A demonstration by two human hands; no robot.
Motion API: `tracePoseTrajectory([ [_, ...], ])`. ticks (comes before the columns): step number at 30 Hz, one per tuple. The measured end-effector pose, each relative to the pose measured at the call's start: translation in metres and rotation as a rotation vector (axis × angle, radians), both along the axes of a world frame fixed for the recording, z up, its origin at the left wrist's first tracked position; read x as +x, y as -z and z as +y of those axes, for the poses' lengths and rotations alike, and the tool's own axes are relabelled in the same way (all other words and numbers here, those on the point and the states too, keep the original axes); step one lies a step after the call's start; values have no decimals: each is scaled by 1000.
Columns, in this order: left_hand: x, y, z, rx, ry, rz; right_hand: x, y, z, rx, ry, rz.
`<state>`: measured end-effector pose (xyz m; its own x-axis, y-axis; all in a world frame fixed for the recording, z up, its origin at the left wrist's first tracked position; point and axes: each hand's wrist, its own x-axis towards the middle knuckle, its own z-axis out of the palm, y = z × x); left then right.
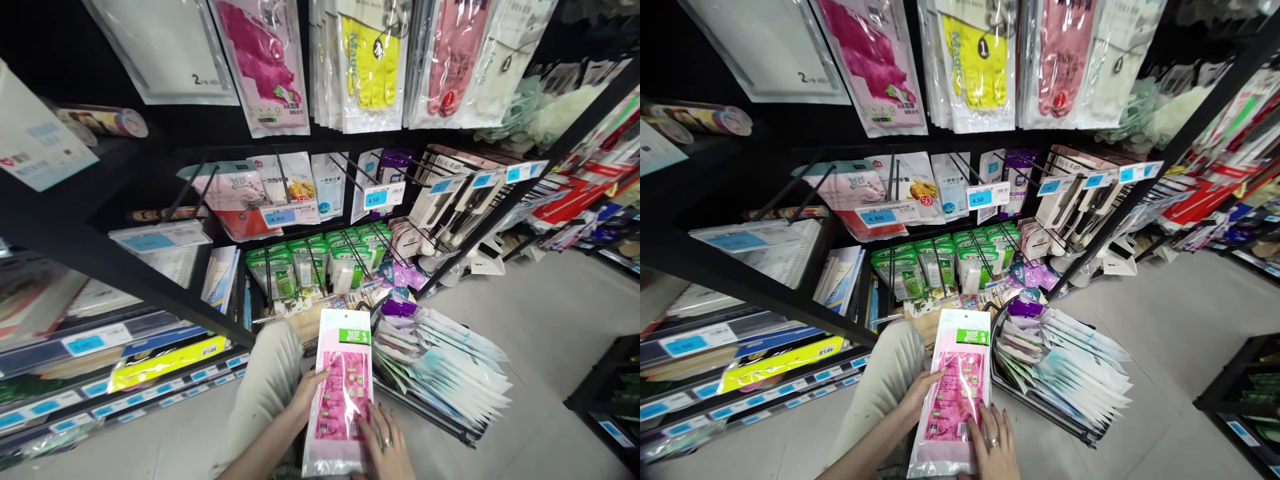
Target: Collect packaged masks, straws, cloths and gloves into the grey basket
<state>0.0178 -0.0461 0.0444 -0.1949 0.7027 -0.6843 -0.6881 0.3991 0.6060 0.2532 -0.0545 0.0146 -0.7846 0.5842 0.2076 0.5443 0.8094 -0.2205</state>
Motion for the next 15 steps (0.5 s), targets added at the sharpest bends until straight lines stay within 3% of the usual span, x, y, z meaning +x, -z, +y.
tracePoseTrajectory([
  [5, 0, -4, 1, 25, -1, -19, -22, 18, -13, 179, -74, 52],
  [9, 0, -4, 2, 27, 26, -24, -37, 15, -15, 336, -108, 109],
  [15, 0, -3, 5, 51, 96, 31, -48, 0, -16, 438, 81, 119],
])
